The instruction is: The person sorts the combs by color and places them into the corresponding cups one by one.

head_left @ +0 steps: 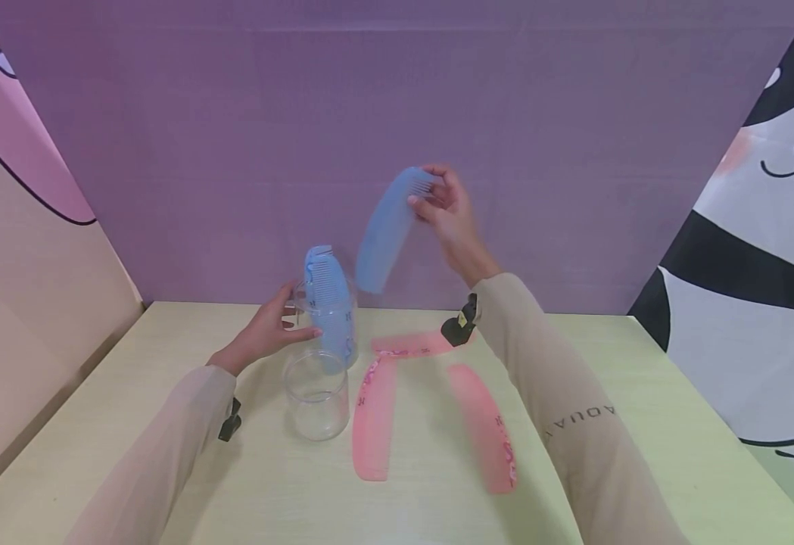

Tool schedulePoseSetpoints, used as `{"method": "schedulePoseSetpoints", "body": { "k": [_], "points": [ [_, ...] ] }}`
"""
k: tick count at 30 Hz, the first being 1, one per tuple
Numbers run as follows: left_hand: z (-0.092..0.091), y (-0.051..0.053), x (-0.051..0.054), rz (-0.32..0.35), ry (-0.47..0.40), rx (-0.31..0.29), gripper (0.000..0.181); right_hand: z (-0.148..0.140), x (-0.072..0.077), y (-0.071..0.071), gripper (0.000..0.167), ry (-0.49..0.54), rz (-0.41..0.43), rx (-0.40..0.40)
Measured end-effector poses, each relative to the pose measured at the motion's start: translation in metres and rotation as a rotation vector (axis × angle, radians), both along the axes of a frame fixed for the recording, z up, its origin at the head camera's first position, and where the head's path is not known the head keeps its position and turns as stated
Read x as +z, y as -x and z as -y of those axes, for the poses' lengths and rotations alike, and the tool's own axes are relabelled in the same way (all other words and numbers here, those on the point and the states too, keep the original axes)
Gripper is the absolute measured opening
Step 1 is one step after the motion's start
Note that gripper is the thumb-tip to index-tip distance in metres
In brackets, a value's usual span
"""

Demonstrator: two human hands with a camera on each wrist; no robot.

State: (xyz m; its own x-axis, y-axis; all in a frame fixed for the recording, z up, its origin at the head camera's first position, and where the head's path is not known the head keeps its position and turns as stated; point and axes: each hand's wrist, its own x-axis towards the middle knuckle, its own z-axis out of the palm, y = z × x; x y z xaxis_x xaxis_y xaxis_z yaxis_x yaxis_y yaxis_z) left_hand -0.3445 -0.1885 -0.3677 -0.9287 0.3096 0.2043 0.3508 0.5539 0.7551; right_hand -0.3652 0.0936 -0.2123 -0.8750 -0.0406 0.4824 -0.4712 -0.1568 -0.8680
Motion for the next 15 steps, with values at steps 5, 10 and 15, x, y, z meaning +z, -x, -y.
{"method": "schedulePoseSetpoints", "body": {
  "k": [5,10,15],
  "points": [
    [-0.001,0.0,0.001,0.006,0.002,0.004,0.098,0.008,0.004,-0.001,0.034,0.026,-0.008,0.006],
    [-0.001,-0.002,0.002,0.003,0.005,0.005,0.097,0.018,0.003,-0.002,0.034,0.036,-0.009,0.031],
    [-0.002,-0.004,0.003,-0.022,-0.008,-0.014,0.093,0.028,-0.001,-0.004,0.035,0.023,-0.015,0.059]
  ]
}}
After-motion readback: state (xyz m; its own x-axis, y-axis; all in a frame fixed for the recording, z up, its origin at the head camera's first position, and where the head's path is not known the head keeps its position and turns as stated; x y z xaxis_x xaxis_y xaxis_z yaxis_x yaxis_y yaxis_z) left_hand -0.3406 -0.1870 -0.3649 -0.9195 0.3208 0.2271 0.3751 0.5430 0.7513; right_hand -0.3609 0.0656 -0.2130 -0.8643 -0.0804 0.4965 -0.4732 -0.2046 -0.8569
